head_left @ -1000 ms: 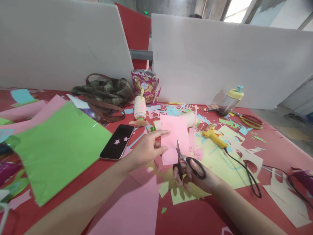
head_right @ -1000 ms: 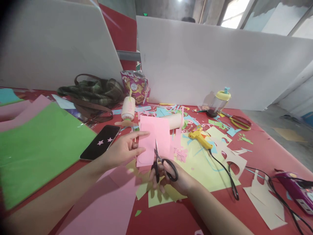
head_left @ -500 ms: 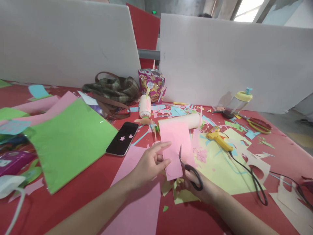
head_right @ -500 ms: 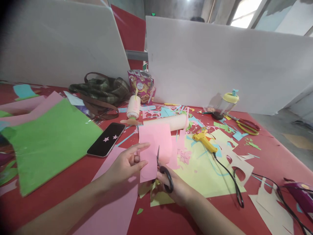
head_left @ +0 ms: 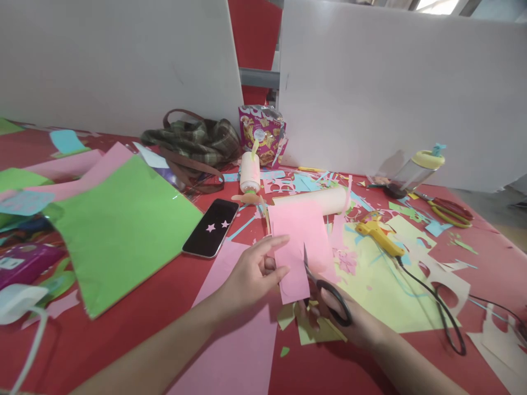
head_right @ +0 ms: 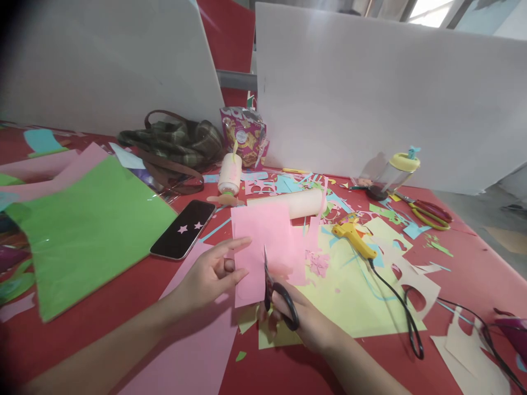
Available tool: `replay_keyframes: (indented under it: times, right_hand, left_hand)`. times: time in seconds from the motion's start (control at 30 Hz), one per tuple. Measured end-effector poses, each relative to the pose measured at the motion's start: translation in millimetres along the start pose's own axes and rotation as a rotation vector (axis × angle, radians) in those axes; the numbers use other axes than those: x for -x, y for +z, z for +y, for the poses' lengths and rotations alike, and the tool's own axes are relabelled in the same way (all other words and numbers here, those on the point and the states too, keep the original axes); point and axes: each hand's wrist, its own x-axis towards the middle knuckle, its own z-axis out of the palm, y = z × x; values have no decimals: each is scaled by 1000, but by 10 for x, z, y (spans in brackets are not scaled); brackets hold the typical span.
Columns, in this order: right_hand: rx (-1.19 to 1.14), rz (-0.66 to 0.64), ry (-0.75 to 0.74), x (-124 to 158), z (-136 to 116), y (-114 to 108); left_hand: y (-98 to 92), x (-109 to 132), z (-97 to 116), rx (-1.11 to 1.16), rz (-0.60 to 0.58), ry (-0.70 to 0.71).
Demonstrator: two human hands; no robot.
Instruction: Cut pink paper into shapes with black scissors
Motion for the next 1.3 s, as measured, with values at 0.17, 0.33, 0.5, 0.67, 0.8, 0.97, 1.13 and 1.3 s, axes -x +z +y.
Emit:
replay_keyframes:
  times: [0.17, 0.33, 0.5, 0.67, 0.8, 0.97, 1.13, 1.3]
  right_hand:
    - [-12, 25, -11, -14, 26, -2]
    - [13, 76, -20, 1, 26, -5]
    - [74, 81, -45, 9, -11, 11]
    - [99, 69, -69, -1, -19, 4]
    - [92, 67, -65, -7, -9, 0]
    - [75, 65, -75, -13, -7, 4]
    - [107, 88, -65, -10, -5, -3]
    - [114, 104, -37, 0, 20, -16]
  left_hand:
    - [22, 12, -19, 22, -22, -25]
    - [35, 23, -26, 27, -26, -27]
    - [35, 27, -19, 15, -13, -20]
    - [41, 31, 2, 27, 8, -11]
    - [42, 34, 18, 39, 14, -26]
    - [53, 24, -14, 82, 1, -46]
    - [81, 17, -37, 97, 35, -39]
    - [90, 32, -13, 93, 45, -55]
